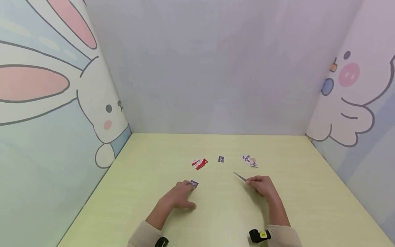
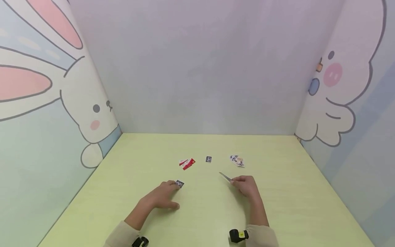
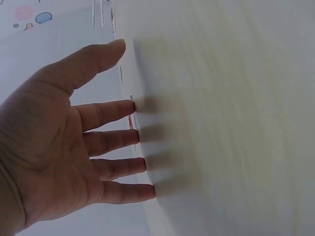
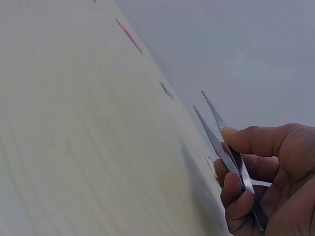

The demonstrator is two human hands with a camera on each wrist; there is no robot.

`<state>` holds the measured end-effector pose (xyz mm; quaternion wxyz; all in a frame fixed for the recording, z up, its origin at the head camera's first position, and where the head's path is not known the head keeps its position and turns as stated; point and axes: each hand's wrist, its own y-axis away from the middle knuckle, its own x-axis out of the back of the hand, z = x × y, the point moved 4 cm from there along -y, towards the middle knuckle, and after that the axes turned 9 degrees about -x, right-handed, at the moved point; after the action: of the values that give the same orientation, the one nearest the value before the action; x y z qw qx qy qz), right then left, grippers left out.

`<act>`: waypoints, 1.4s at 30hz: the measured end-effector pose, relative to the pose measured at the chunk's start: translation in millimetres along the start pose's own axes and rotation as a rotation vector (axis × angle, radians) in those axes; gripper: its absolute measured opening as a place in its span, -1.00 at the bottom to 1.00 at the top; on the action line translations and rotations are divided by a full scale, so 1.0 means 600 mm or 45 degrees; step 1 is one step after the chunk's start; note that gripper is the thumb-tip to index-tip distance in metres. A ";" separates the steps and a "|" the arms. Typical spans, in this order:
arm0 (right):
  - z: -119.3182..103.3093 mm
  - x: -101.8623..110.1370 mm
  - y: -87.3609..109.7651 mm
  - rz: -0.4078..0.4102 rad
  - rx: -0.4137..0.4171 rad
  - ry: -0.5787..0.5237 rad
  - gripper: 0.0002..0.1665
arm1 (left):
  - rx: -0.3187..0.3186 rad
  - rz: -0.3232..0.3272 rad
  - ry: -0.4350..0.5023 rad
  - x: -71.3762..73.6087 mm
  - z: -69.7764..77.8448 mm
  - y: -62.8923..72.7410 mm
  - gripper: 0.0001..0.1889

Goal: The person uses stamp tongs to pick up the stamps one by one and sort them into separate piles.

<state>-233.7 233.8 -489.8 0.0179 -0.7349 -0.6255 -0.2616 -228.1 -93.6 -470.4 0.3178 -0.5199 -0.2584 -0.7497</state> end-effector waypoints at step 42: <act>-0.035 -0.093 0.001 -0.123 0.079 0.100 -0.86 | 0.033 -0.064 0.014 0.001 -0.003 -0.013 -0.33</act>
<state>-245.3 175.2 -494.1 0.0526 -0.6920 -0.6669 -0.2712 -235.3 -89.9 -470.7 0.3069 -0.5051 -0.2792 -0.7568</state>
